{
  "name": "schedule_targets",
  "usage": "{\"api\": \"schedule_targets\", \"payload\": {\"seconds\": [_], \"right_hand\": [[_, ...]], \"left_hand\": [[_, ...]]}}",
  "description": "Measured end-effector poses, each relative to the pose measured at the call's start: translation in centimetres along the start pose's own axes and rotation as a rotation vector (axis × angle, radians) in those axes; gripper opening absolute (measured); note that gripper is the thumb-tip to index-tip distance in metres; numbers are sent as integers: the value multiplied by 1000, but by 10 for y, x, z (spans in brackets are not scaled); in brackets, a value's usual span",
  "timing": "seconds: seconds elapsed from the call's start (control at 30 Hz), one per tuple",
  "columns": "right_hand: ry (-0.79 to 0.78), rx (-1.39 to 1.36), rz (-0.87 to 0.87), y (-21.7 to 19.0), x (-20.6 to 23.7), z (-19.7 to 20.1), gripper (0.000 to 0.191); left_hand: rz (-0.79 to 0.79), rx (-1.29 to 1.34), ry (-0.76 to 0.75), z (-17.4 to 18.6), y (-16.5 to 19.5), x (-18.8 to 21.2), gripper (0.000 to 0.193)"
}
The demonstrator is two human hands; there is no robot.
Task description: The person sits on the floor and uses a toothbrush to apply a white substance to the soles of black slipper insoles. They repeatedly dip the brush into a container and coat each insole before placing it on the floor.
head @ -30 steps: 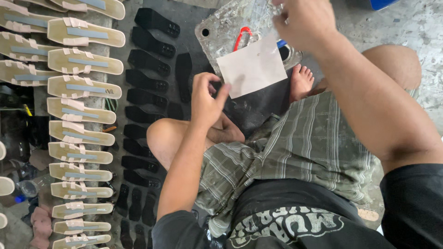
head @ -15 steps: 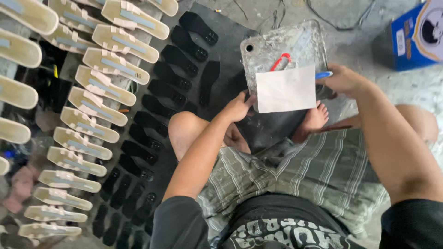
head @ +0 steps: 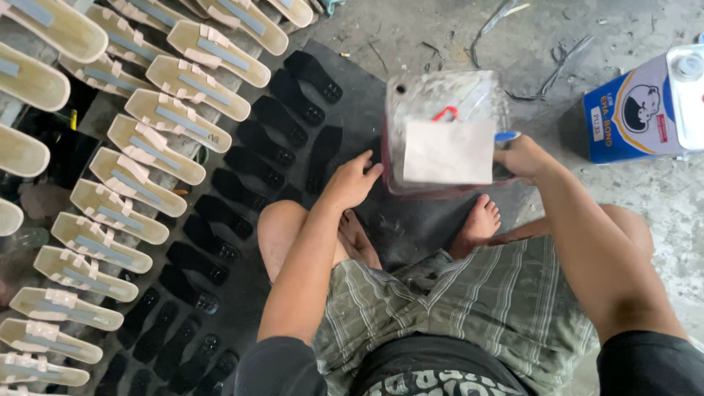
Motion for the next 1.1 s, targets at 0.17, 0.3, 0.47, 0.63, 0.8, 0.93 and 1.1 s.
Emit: {"api": "schedule_targets", "payload": {"seconds": [0.17, 0.3, 0.47, 0.63, 0.8, 0.93, 1.1], "right_hand": [[55, -247, -15, -39, -1, -12, 46], [90, -430, 70, -82, -14, -29, 47], [204, -556, 106, -153, -50, -54, 45], [267, -586, 106, -228, -77, -96, 46], [239, -592, 14, -258, -104, -130, 48], [169, -584, 75, -264, -114, -149, 54], [171, -608, 43, -265, -97, -147, 82]], "left_hand": [[-2, -14, -20, 15, -9, 21, 70], [-120, -70, -38, 12, -6, 24, 72], [-133, -9, -11, 10, 12, 12, 72], [-108, -42, -52, 12, 36, 4, 70], [-34, -43, -56, 20, 42, 7, 70], [-29, -22, -33, 28, 36, 5, 64], [-16, 1, 88, 36, 33, -10, 80]]}}
Point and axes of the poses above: each hand's wrist, its own x-axis away from the middle knuckle, its own z-axis out of the back of the hand, y = z × x, the point moved 5 cm from there along -x, towards the middle knuckle, and after that the axes turned 3 degrees about x, right-handed, at the moved point
